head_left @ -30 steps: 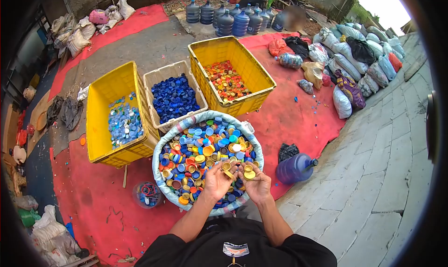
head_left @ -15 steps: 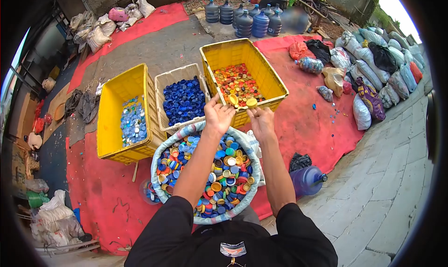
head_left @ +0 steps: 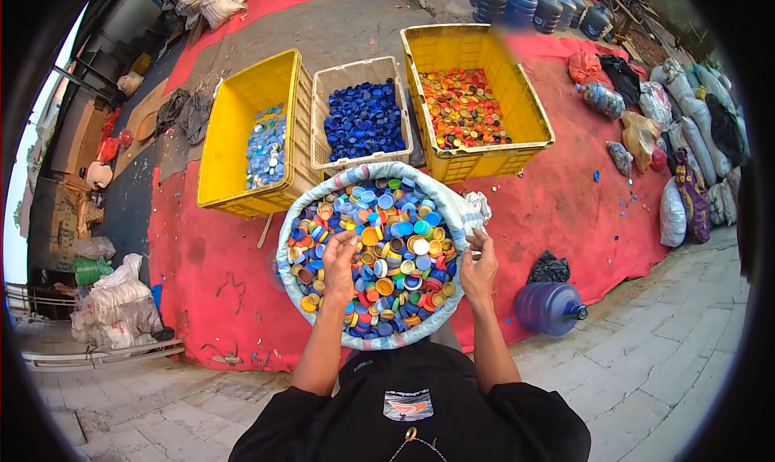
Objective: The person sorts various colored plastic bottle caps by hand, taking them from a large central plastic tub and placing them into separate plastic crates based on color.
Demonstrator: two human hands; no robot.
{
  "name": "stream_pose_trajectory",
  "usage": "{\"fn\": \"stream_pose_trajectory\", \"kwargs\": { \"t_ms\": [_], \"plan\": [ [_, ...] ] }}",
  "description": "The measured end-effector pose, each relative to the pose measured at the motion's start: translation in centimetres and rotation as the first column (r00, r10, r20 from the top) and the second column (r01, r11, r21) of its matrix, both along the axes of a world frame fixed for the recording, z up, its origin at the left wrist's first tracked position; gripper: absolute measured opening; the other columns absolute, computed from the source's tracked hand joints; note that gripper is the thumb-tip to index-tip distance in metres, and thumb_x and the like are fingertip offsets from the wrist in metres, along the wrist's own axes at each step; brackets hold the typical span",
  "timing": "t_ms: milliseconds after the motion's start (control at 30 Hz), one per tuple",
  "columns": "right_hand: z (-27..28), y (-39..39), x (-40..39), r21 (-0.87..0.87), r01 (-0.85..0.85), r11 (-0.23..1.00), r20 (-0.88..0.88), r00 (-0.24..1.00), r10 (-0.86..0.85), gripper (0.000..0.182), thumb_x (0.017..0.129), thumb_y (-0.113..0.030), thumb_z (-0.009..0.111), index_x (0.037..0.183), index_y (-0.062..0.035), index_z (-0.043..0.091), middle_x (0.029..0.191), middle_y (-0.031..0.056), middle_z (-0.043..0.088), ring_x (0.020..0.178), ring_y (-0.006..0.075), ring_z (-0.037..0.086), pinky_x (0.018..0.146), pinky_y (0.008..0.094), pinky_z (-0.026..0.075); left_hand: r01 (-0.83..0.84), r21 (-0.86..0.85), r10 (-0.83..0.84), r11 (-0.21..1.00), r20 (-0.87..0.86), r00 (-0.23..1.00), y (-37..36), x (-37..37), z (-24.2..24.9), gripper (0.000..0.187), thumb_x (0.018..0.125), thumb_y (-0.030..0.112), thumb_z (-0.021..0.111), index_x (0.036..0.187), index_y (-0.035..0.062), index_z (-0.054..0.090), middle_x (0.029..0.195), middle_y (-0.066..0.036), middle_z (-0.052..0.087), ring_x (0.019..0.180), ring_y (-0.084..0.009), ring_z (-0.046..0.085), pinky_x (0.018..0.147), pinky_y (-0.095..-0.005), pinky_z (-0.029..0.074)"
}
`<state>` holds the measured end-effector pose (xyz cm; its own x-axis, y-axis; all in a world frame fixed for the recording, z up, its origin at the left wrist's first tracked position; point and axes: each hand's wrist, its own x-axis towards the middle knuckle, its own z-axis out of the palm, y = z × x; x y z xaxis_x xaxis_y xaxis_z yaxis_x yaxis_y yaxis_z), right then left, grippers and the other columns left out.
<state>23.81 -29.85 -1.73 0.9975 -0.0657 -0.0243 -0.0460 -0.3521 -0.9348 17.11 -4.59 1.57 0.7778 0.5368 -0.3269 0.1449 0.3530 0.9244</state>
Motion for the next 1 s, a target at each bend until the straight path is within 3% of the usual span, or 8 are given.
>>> {"fn": "stream_pose_trajectory", "kwargs": {
  "t_ms": [67,167,300,467,800,900,933,1000],
  "plan": [
    [0.0,0.2,-1.4,-0.137,-0.079,0.987,0.148,0.984,0.099,0.037,0.078,0.003,0.059,0.115,0.0018,0.058,0.095,0.0162,0.066,0.088,0.0304,0.060,0.080,0.0403,0.048,-0.070,0.022,0.071,0.997,-0.032,0.997,-0.6,-3.0,-0.8,0.018,0.090,0.016,0.064,0.105,0.0051,0.060,0.092,-0.001,0.062,0.076,-0.0057,0.052,0.070,-0.0223,0.042],
    [0.4,1.6,-1.2,-0.282,-0.176,0.943,0.281,0.925,0.257,0.037,0.076,0.000,0.065,0.113,0.0016,0.059,0.093,0.0160,0.066,0.088,0.0315,0.058,0.079,0.0420,0.046,-0.118,0.028,0.121,0.993,-0.106,0.987,-1.8,-5.8,-0.5,0.018,0.090,0.015,0.065,0.103,0.0039,0.060,0.086,0.000,0.060,0.072,-0.0052,0.050,0.066,-0.0210,0.041],
    [1.5,5.0,0.5,-0.337,-0.278,0.900,0.329,0.861,0.389,0.045,0.075,-0.002,0.068,0.119,-0.0038,0.058,0.092,0.0082,0.069,0.087,0.0288,0.056,0.080,0.0405,0.043,-0.095,0.076,0.102,0.993,-0.086,0.991,-3.0,-7.5,0.1,0.016,0.091,0.014,0.064,0.101,0.0023,0.060,0.084,0.003,0.056,0.073,-0.0041,0.047,0.065,-0.0208,0.039],
    [1.7,8.0,1.9,-0.485,-0.309,0.818,0.250,0.847,0.469,0.055,0.072,-0.009,0.075,0.124,-0.0068,0.056,0.095,0.0018,0.071,0.096,0.0242,0.055,0.084,0.0415,0.036,-0.035,0.010,0.036,0.999,-0.041,0.999,-2.5,-8.5,-0.2,0.018,0.091,0.014,0.064,0.103,0.0014,0.060,0.090,0.000,0.059,0.082,-0.0059,0.052,0.072,-0.0216,0.042],
    [1.2,8.7,2.5,-0.601,-0.349,0.719,0.169,0.824,0.541,0.050,0.073,-0.008,0.072,0.121,-0.0091,0.059,0.093,0.0053,0.071,0.098,0.0276,0.055,0.084,0.0451,0.035,0.017,-0.006,-0.017,1.000,0.002,1.000,-1.2,-8.9,-0.6,0.021,0.091,0.017,0.065,0.104,0.0014,0.059,0.093,-0.001,0.059,0.082,-0.0070,0.053,0.075,-0.0218,0.044],
    [1.3,8.5,2.4,-0.554,-0.368,0.747,0.170,0.828,0.534,0.049,0.074,-0.007,0.070,0.121,-0.0086,0.059,0.093,0.0056,0.071,0.099,0.0273,0.054,0.083,0.0456,0.034,0.046,0.021,-0.046,0.999,0.008,0.999,-1.5,-8.2,-0.5,0.022,0.090,0.018,0.066,0.103,0.0013,0.060,0.094,-0.002,0.059,0.082,-0.0070,0.053,0.075,-0.0222,0.044],
    [1.7,8.4,2.1,-0.531,-0.331,0.780,0.244,0.822,0.515,0.051,0.073,-0.002,0.071,0.122,-0.0082,0.058,0.089,0.0039,0.070,0.092,0.0236,0.057,0.083,0.0426,0.039,0.057,0.036,-0.057,0.998,0.012,0.998,-1.6,-7.9,-0.4,0.022,0.090,0.018,0.066,0.103,0.0012,0.060,0.093,-0.002,0.059,0.082,-0.0070,0.053,0.075,-0.0223,0.044],
    [1.4,7.9,2.0,-0.233,-0.371,0.899,0.273,0.862,0.427,0.049,0.075,-0.001,0.072,0.122,-0.0066,0.057,0.088,0.0063,0.070,0.087,0.0217,0.059,0.082,0.0398,0.044,0.078,0.060,-0.080,0.995,0.026,0.996,-1.7,-7.2,-0.5,0.022,0.090,0.018,0.066,0.102,0.0006,0.060,0.091,-0.002,0.060,0.080,-0.0070,0.053,0.073,-0.0231,0.045]
  ]
}}
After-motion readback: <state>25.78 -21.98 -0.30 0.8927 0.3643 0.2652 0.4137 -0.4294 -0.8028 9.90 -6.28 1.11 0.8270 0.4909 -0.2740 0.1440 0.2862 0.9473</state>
